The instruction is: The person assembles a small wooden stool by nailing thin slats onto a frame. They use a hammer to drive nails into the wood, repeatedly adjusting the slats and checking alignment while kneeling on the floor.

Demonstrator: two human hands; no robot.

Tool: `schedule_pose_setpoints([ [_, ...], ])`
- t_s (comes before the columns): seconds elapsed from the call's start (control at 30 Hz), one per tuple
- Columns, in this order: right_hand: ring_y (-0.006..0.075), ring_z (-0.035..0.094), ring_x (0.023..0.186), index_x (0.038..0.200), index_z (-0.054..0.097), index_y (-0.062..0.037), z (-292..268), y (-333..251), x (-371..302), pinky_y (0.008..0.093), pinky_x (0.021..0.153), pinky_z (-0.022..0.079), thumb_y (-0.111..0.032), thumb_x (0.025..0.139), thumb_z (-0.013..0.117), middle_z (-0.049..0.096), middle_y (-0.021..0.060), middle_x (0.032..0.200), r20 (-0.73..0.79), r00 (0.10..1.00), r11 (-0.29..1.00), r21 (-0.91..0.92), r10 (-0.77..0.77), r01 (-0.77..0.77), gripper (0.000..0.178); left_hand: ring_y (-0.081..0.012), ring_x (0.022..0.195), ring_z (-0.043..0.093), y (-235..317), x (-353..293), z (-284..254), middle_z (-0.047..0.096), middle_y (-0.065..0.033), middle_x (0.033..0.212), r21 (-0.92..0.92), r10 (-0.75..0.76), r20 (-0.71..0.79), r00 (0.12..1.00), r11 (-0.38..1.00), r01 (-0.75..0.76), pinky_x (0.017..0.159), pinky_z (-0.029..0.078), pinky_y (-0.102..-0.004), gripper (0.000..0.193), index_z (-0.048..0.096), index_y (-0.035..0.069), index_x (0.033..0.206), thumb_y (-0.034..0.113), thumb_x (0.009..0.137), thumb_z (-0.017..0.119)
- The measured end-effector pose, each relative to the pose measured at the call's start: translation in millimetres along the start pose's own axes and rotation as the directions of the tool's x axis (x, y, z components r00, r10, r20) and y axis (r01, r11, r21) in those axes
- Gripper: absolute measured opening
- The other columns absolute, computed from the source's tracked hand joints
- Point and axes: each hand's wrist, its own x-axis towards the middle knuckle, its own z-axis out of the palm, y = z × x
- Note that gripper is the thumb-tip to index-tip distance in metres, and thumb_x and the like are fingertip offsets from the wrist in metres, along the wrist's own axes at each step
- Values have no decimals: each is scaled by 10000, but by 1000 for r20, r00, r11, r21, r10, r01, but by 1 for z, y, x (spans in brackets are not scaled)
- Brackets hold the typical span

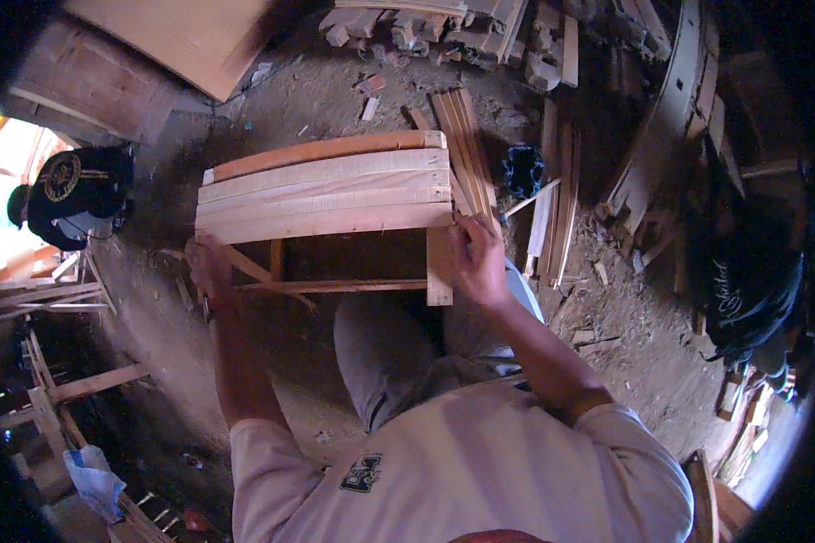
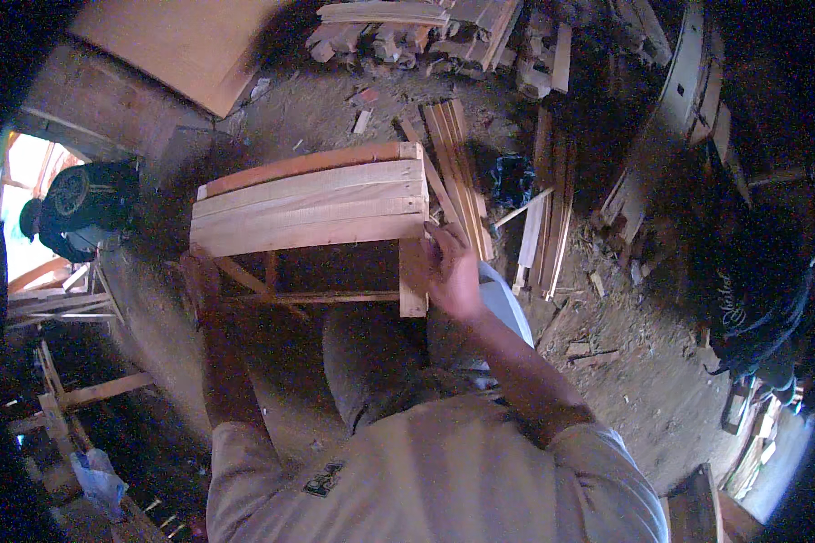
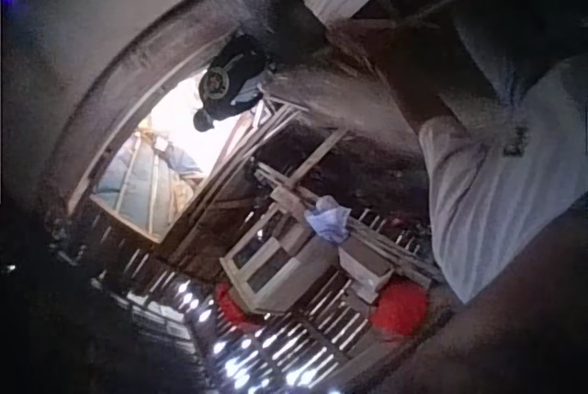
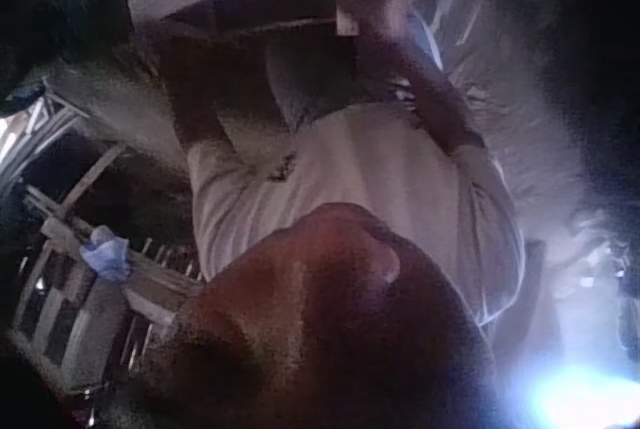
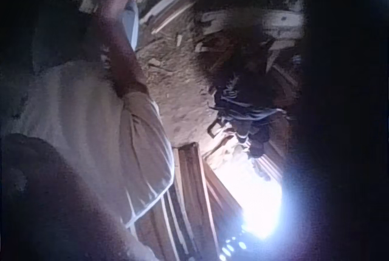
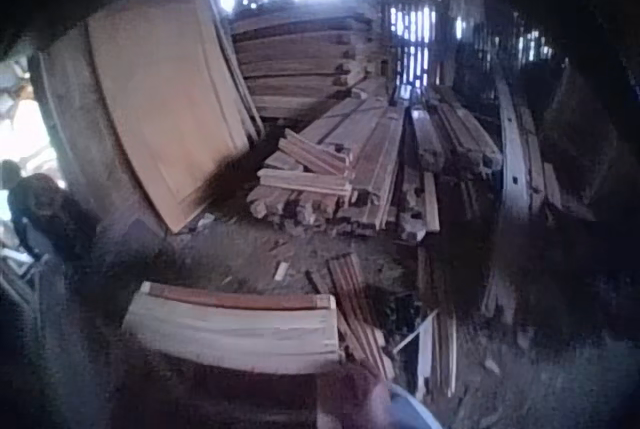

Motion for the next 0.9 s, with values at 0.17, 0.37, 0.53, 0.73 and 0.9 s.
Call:
schedule_pose_setpoints([
  [0.17,168,580,968,1382,608,35,-34,31,-13,317,841,479,98,973,412,597,101,996,145,985,960,249,91,-125,458,-467,1145,626,46,-2,-38,666,-235,1214,-252,-153,27,988,955,155,910,524,-602,534,579,10,1233,476,1061,384],
  [0.37,194,693,894,1307,610,30,-65,38,-38,322,820,558,-1,1058,458,708,122,1004,237,935,885,326,264,-333,293,-477,1135,621,68,-10,-82,660,-257,1210,-410,-155,163,974,888,209,961,496,-553,536,584,-16,1247,455,1067,404],
  [0.53,194,723,935,1180,582,34,-80,20,-74,316,825,580,10,1032,529,740,158,1012,200,864,731,466,462,-499,159,-429,1156,602,7,14,-44,628,-279,1239,-728,-221,-163,962,685,34,1038,455,-480,522,570,-85,1277,381,1079,445],
  [0.73,189,711,906,1146,636,21,-106,10,-118,327,816,570,-15,1006,611,738,126,1042,339,853,759,401,396,-512,146,-264,1215,572,151,-123,-204,629,-140,1253,-870,262,-61,963,459,-180,1067,442,-376,283,604,-42,1270,127,1065,508],
  [0.9,168,687,838,1069,693,15,-107,2,-138,319,762,549,-24,913,735,726,116,950,337,941,976,192,33,-103,166,-321,1070,663,245,-281,-280,668,-120,1169,-673,929,-165,331,139,-726,937,557,-422,449,680,98,1280,201,852,771],
])
